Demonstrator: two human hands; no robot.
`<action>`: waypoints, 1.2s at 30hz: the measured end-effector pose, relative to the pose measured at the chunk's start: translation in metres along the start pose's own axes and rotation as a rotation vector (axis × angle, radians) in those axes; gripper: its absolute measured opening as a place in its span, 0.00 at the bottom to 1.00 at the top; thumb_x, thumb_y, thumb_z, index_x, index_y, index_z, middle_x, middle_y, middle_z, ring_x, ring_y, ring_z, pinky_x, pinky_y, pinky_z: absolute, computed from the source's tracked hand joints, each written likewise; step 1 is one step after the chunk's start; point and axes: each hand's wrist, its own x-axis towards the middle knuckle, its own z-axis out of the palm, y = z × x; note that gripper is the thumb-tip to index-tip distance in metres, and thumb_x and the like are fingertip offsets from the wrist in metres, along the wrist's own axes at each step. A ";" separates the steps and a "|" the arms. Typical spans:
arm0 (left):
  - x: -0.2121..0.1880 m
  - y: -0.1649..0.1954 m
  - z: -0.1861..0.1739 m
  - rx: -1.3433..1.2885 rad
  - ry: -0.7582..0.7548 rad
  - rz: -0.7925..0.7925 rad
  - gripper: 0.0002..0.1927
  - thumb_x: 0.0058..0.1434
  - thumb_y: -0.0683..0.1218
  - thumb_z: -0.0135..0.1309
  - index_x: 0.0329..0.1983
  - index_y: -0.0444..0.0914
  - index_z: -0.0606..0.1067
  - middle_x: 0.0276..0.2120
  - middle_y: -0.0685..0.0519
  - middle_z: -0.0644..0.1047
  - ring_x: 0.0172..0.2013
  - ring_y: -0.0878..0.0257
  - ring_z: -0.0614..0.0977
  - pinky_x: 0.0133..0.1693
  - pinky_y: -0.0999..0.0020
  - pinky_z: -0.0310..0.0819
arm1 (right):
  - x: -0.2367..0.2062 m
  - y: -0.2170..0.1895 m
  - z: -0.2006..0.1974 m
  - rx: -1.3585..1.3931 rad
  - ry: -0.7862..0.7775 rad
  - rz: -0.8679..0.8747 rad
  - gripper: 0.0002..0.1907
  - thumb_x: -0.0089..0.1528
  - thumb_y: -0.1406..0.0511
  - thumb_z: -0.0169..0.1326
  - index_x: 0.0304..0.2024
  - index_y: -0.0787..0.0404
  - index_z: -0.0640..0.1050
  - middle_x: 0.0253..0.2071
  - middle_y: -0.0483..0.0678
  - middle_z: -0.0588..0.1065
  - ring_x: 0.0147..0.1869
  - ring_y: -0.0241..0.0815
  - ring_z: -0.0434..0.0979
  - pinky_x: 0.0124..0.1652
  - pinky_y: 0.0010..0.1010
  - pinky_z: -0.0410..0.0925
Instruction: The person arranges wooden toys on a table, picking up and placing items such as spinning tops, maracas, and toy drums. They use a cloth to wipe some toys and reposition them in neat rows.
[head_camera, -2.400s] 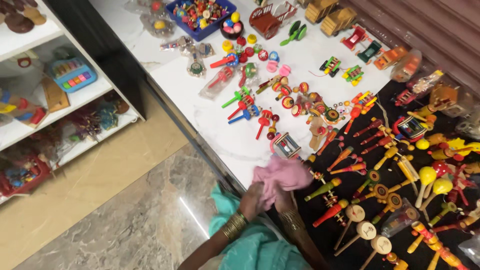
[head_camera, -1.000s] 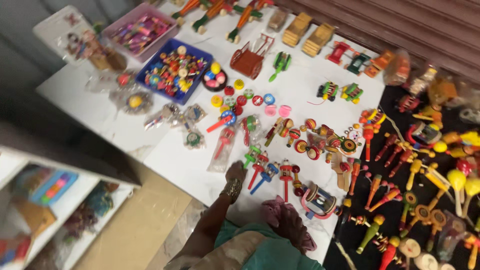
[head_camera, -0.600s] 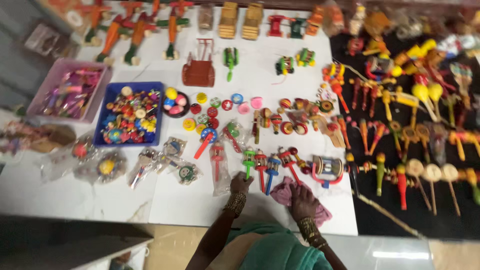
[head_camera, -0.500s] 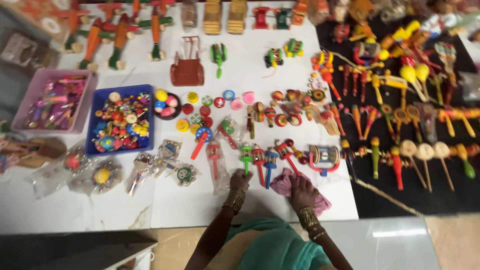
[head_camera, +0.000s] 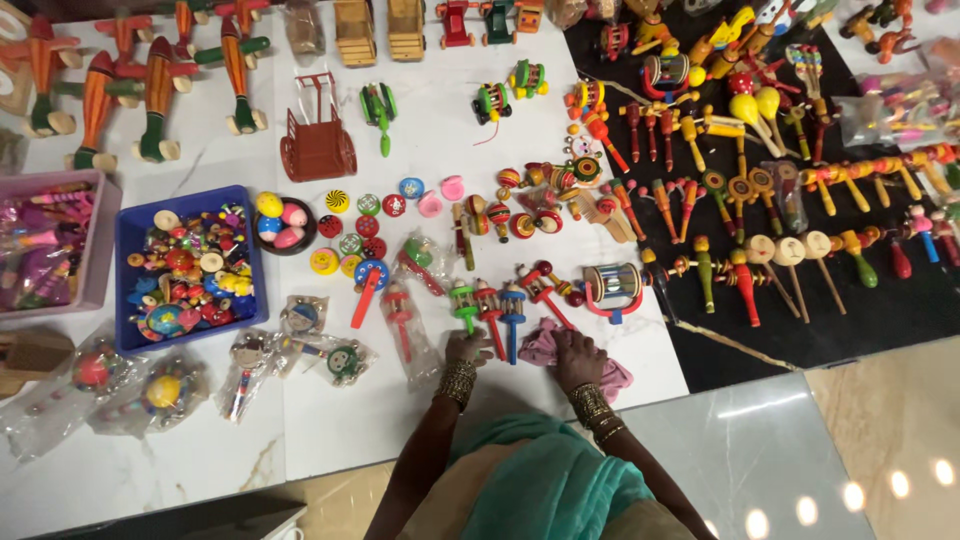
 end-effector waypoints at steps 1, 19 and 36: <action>0.001 0.002 0.001 -0.032 -0.031 0.035 0.17 0.66 0.55 0.55 0.46 0.36 0.77 0.37 0.45 0.85 0.27 0.55 0.86 0.24 0.65 0.76 | 0.000 0.000 -0.001 0.014 -0.019 0.003 0.38 0.47 0.53 0.68 0.60 0.40 0.72 0.54 0.44 0.72 0.57 0.50 0.74 0.47 0.58 0.69; 0.003 -0.013 0.004 -0.469 0.003 0.454 0.14 0.70 0.46 0.52 0.51 0.31 0.73 0.32 0.46 0.79 0.23 0.65 0.79 0.21 0.75 0.70 | 0.004 0.014 0.007 0.079 0.013 -0.038 0.36 0.49 0.56 0.66 0.60 0.41 0.72 0.57 0.46 0.71 0.60 0.52 0.72 0.49 0.60 0.67; -0.003 -0.019 -0.005 0.648 0.354 0.278 0.20 0.63 0.61 0.56 0.42 0.39 0.78 0.28 0.46 0.85 0.23 0.55 0.85 0.28 0.62 0.78 | 0.005 0.020 0.008 0.101 -0.023 -0.039 0.38 0.48 0.54 0.66 0.61 0.41 0.71 0.59 0.47 0.69 0.63 0.52 0.69 0.51 0.60 0.66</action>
